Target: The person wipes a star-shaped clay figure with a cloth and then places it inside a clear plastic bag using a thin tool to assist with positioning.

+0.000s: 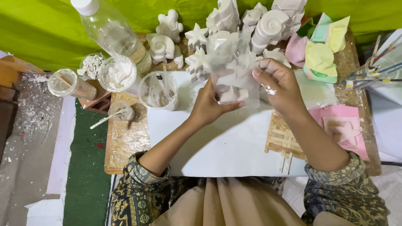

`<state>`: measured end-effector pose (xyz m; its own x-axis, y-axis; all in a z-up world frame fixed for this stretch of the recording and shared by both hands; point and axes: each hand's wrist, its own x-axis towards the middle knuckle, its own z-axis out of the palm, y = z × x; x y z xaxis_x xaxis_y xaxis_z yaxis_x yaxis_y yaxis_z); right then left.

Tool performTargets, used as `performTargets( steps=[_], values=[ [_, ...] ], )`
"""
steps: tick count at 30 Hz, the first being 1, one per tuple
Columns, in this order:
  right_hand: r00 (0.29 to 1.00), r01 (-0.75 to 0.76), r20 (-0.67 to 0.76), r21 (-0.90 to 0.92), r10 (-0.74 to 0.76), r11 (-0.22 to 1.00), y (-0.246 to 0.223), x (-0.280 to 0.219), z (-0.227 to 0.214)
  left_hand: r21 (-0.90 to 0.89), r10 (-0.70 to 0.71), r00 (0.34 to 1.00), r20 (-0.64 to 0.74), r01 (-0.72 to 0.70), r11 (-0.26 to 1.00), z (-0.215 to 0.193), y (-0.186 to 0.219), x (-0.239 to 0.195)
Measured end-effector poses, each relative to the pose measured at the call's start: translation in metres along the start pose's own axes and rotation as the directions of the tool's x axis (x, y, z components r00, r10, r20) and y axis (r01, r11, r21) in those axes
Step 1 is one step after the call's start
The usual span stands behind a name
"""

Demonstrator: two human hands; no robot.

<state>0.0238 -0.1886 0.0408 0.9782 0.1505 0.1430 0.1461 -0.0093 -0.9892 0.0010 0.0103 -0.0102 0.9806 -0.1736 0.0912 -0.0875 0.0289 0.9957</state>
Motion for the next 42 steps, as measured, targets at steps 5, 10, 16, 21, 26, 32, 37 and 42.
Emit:
performTargets(
  steps=[5, 10, 16, 21, 26, 32, 37, 42],
  values=[
    [0.997, -0.045, -0.052, 0.143, 0.053, 0.989, 0.009, 0.015, -0.008, 0.118, 0.012, 0.996, 0.083, -0.022, 0.993, 0.004, 0.001, -0.003],
    [0.989, 0.018, -0.145, 0.176, 0.008, 0.984, -0.015, 0.016, -0.004, 0.158, -0.056, 0.993, 0.104, 0.039, 0.987, 0.001, -0.008, -0.002],
    [0.996, 0.068, -0.049, -0.054, -0.071, 0.996, -0.048, 0.015, -0.009, 0.296, 0.077, 0.995, 0.070, -0.094, 0.950, -0.001, -0.024, 0.000],
    [0.835, 0.531, 0.196, -0.533, -0.514, 0.659, -0.078, 0.013, -0.009, 0.357, 0.128, 0.986, 0.109, -0.159, 0.920, 0.001, -0.014, 0.000],
    [0.778, 0.546, 0.320, -0.770, -0.541, 0.330, -0.077, 0.021, -0.009, 0.368, 0.126, 0.987, 0.096, -0.153, 0.917, 0.003, -0.009, 0.000],
    [0.800, 0.543, 0.307, -0.737, -0.515, 0.403, -0.079, 0.029, 0.004, 0.383, 0.163, 0.980, 0.113, -0.194, 0.903, 0.004, -0.017, 0.001],
    [0.777, 0.580, 0.333, -0.708, -0.534, 0.403, -0.083, 0.036, 0.000, 0.378, 0.120, 0.988, 0.099, -0.149, 0.914, 0.006, -0.028, 0.005],
    [0.850, 0.526, 0.492, -0.785, -0.186, 0.328, -0.099, 0.046, -0.045, 0.151, 0.060, 0.993, 0.102, -0.075, 0.986, 0.000, -0.026, 0.008]
  ],
)
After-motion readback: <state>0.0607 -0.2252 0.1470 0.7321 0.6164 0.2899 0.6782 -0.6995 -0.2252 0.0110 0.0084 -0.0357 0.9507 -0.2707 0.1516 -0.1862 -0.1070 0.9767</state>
